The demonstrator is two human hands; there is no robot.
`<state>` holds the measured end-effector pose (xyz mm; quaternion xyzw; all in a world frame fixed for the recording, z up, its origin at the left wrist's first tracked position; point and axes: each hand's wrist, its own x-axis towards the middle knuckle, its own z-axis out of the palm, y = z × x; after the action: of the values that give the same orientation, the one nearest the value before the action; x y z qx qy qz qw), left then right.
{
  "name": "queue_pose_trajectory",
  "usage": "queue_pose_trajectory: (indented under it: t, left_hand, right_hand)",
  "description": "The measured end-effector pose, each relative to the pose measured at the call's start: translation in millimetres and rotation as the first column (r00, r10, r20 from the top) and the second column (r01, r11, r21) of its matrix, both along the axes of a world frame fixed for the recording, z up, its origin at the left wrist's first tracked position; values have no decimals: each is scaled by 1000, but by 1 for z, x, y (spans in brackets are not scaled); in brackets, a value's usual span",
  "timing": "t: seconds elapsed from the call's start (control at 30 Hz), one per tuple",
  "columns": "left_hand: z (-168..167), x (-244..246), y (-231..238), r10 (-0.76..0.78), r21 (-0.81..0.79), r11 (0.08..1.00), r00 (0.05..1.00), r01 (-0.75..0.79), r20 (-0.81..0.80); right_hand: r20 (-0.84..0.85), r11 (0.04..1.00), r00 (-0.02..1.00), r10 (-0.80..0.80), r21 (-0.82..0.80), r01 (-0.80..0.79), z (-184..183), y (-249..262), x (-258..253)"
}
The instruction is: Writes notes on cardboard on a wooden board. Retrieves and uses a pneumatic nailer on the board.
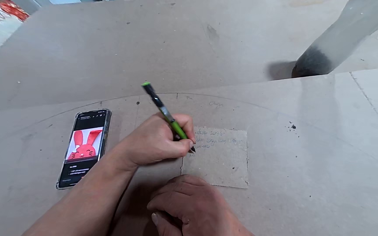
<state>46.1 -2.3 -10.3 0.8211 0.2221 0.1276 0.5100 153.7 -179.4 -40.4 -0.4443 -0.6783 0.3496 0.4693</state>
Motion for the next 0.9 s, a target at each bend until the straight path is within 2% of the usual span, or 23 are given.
queue_pose_trajectory:
  t: [0.07,0.17,0.4,0.5,0.63,0.77,0.9]
  left_hand:
    - [-2,2,0,-19,-36,999,999,20,41]
    - [-5,6,-2,-48,11,999,999,48,-16]
    - [-4,9,-4,-58,69,996,998,60,-30]
    - [-3,7,-4,-64,46,997,998,65,-27]
    - [-4,10,-10,33,56,998,999,-31,-33]
    - [-2,9,-8,-44,16,999,998,45,-46]
    - [-1,9,-7,-43,7,999,997,43,-61]
  right_hand:
    - [1,1000,1000,-3,0,3,0,0,0]
    - [12,1000,1000,0,3,0,1,0,0]
    - [21,1000,1000,-10,10,9,0,0,-1]
    - [25,1000,1000,3,-6,-3,1,0,-1]
    - [18,1000,1000,-1,-2,1,0,0,0]
    - [10,1000,1000,-9,-3,9,0,-1,-1]
    - [7,1000,1000,-7,5,7,0,0,0]
